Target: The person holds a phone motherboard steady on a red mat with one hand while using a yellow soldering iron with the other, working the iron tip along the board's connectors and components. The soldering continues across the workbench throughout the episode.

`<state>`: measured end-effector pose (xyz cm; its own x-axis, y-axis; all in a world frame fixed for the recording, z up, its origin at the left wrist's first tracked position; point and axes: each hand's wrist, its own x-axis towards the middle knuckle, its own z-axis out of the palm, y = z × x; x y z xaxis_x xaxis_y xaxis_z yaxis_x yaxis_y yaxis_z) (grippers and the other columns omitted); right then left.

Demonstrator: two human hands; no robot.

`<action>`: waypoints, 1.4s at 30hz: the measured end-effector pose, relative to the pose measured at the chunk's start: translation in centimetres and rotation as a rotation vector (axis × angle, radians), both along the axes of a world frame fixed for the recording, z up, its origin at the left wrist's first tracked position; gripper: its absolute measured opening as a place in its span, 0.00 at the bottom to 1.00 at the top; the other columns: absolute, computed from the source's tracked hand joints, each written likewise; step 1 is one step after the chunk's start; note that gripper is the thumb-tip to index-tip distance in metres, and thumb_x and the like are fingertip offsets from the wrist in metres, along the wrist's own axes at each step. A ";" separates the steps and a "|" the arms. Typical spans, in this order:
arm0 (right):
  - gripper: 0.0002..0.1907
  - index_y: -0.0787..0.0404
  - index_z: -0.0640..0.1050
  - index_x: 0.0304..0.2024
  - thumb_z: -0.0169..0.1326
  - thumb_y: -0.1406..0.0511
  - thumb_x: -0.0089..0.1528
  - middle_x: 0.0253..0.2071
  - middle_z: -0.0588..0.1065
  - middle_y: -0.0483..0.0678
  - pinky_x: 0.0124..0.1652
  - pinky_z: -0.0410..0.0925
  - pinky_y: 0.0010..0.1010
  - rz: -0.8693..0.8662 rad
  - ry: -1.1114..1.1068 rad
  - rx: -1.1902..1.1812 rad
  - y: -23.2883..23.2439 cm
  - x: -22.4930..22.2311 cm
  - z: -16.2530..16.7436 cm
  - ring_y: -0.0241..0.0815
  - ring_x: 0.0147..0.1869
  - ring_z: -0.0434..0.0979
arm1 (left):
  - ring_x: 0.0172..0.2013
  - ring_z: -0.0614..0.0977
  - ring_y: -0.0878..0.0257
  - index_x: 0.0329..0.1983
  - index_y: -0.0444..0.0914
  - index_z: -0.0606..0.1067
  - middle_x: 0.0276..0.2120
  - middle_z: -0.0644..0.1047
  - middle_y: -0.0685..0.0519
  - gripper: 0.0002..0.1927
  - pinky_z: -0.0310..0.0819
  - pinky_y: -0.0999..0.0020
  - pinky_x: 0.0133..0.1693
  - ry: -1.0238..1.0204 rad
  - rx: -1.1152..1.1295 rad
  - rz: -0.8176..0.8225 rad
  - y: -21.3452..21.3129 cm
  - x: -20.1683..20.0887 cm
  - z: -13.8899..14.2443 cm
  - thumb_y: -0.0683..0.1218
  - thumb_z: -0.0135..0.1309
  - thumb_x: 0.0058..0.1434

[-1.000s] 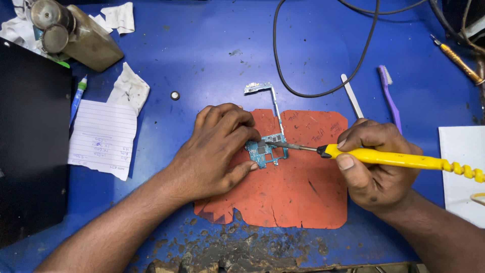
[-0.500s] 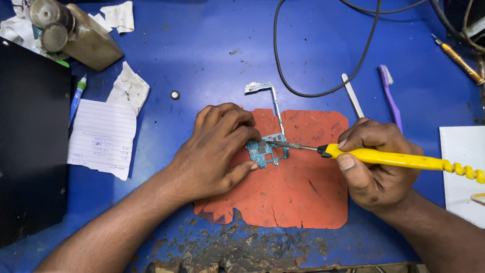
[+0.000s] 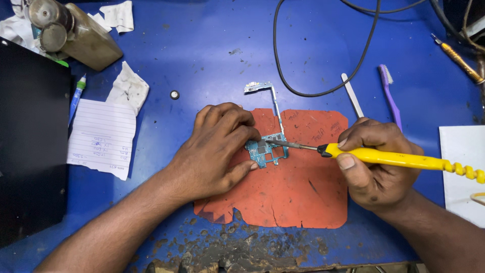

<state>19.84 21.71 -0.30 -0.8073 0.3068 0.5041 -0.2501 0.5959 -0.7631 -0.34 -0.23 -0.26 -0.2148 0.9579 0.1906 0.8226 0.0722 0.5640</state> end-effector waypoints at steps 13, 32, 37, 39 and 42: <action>0.08 0.64 0.68 0.43 0.54 0.67 0.69 0.27 0.73 0.47 0.34 0.73 0.24 0.000 -0.005 0.006 0.0 0.0 0.0 0.35 0.32 0.78 | 0.63 0.66 0.47 0.51 0.39 0.76 0.54 0.70 0.46 0.25 0.56 0.47 0.63 0.009 -0.002 0.001 0.0 -0.1 -0.1 0.51 0.66 0.51; 0.08 0.64 0.68 0.43 0.54 0.67 0.69 0.28 0.73 0.48 0.33 0.71 0.24 -0.005 -0.001 0.003 0.1 0.1 0.0 0.35 0.31 0.77 | 0.62 0.66 0.47 0.50 0.39 0.76 0.54 0.70 0.47 0.25 0.55 0.47 0.63 0.002 -0.006 0.002 0.1 0.0 -0.1 0.51 0.67 0.50; 0.08 0.64 0.69 0.43 0.54 0.67 0.69 0.28 0.73 0.48 0.33 0.71 0.24 0.005 -0.001 -0.007 0.2 0.2 0.0 0.35 0.30 0.76 | 0.62 0.66 0.47 0.50 0.39 0.76 0.54 0.70 0.47 0.25 0.55 0.46 0.63 0.009 0.003 0.000 0.0 0.0 -0.1 0.51 0.67 0.51; 0.08 0.64 0.69 0.43 0.54 0.67 0.69 0.28 0.73 0.48 0.33 0.71 0.24 0.003 -0.005 -0.007 0.2 0.2 0.1 0.35 0.30 0.76 | 0.62 0.66 0.47 0.50 0.39 0.76 0.54 0.70 0.47 0.25 0.56 0.47 0.63 0.008 0.005 -0.003 0.0 -0.1 0.0 0.51 0.67 0.51; 0.08 0.64 0.69 0.43 0.54 0.67 0.69 0.29 0.74 0.49 0.33 0.71 0.25 0.005 -0.001 -0.008 0.2 0.2 0.1 0.35 0.31 0.76 | 0.62 0.66 0.47 0.50 0.39 0.76 0.54 0.70 0.47 0.25 0.56 0.47 0.63 0.007 -0.001 0.000 0.1 0.0 0.0 0.51 0.66 0.51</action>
<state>20.01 21.86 -0.25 -0.8094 0.3073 0.5004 -0.2517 0.5885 -0.7684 -0.33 -0.18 -0.26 -0.2132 0.9580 0.1916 0.8267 0.0724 0.5579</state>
